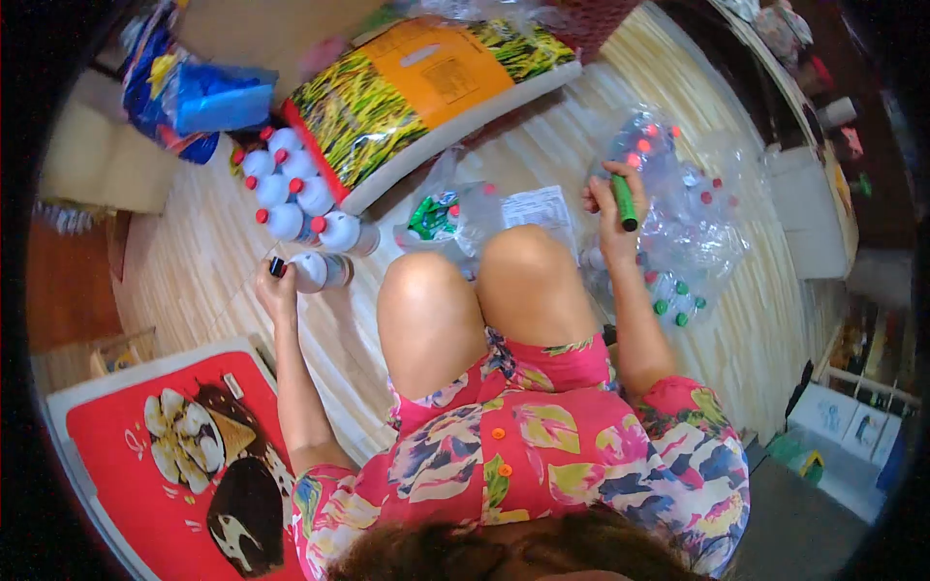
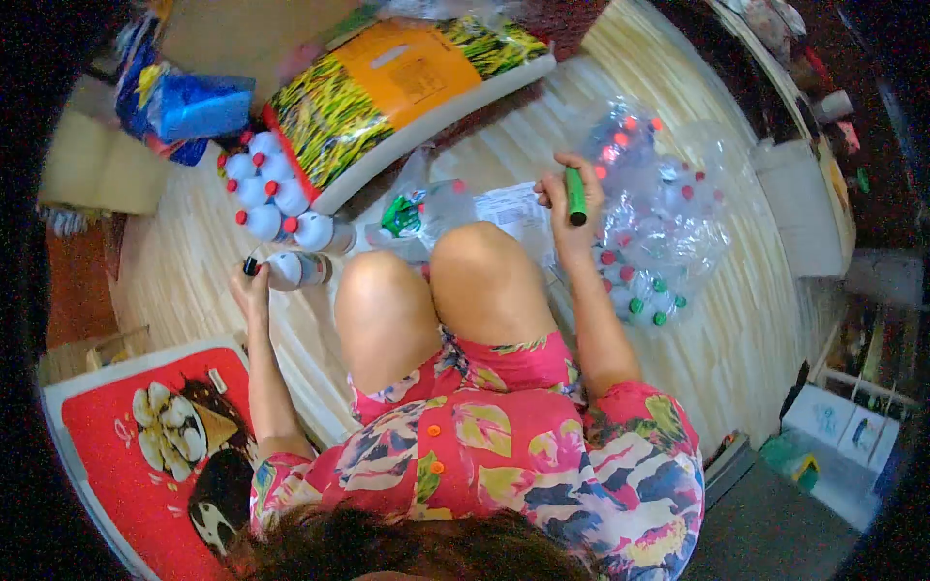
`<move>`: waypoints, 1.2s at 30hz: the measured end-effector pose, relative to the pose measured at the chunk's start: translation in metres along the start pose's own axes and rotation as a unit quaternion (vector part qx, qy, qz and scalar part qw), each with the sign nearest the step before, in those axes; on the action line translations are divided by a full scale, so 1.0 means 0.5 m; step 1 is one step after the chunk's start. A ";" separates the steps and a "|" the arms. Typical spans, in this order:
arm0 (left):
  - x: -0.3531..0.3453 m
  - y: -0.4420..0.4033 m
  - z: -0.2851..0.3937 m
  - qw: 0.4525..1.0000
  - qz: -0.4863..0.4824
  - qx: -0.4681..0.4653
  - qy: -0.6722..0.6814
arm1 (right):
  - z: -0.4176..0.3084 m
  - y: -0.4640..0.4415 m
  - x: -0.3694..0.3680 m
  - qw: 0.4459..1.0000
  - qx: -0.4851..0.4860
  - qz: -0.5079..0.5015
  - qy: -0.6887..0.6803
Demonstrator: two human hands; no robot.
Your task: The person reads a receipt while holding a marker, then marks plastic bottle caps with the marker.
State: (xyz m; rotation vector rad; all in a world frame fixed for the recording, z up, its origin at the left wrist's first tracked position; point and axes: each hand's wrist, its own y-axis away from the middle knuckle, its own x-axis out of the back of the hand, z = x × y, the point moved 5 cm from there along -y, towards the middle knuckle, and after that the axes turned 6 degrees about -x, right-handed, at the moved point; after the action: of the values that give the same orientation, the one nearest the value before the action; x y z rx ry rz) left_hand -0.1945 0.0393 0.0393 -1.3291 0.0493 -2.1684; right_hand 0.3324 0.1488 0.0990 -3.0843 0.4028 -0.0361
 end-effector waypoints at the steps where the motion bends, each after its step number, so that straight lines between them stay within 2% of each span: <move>1: -0.016 0.002 -0.010 1.000 -0.004 0.010 -0.006 | 0.012 -0.002 0.006 1.000 -0.002 0.005 0.010; 5: -0.070 0.010 -0.039 0.999 -0.007 0.037 0.005 | 0.067 -0.022 0.017 0.998 -0.020 -0.014 0.066; 8: -0.059 0.025 -0.017 0.998 0.028 0.063 0.011 | 0.212 -0.061 0.031 0.979 0.021 -0.055 0.194; 9: -0.064 0.020 -0.033 0.997 0.006 0.080 0.010 | 0.246 -0.067 0.033 0.951 0.052 -0.039 0.302; 12: -0.079 0.010 -0.075 0.993 -0.056 0.083 -0.063 | 0.327 -0.064 0.022 0.881 0.047 -0.078 0.463; 15: -0.040 0.012 0.005 0.991 -0.054 0.071 -0.102 | 0.454 -0.068 0.039 0.833 -0.114 -0.144 0.522; 18: -0.013 0.027 0.039 0.994 -0.070 0.064 -0.061 | 0.560 -0.063 0.082 0.818 -0.180 -0.094 0.538; 21: -0.005 0.066 0.043 0.987 -0.116 0.041 -0.100 | 0.536 -0.050 0.070 0.801 -0.169 -0.059 0.572; 24: -0.005 0.110 0.039 0.980 -0.170 0.037 -0.092 | 0.566 -0.054 0.057 0.830 -0.186 0.036 0.524; 25: -0.013 0.122 0.026 0.983 -0.173 0.032 -0.055 | 0.578 -0.054 0.056 0.849 -0.184 0.050 0.493; 28: -0.016 0.147 0.033 0.971 -0.215 0.055 -0.083 | 0.590 -0.053 0.052 0.889 -0.198 0.057 0.410; 29: -0.012 0.150 0.045 0.971 -0.212 0.059 -0.090 | 0.579 -0.061 0.046 0.900 -0.154 0.056 0.403; 31: -0.018 0.142 0.033 0.979 -0.199 0.030 -0.022 | 0.532 -0.064 0.040 0.916 -0.072 0.055 0.390; 32: -0.016 0.144 0.019 0.980 -0.196 0.017 0.009 | 0.518 -0.064 0.036 0.922 -0.061 0.052 0.378; 33: -0.010 0.136 0.053 0.979 -0.198 0.047 0.026 | 0.498 -0.083 0.027 0.929 -0.045 0.050 0.365; 36: -0.003 0.106 0.124 0.977 -0.183 0.045 0.102 | 0.407 -0.129 0.001 0.956 0.020 0.077 0.281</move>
State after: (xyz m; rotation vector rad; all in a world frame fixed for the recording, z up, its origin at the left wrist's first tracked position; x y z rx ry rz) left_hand -0.1184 0.0128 0.0521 -1.1267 -0.2280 -2.5762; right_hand 0.3551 0.2165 -0.1020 -2.9390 0.6408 -0.9161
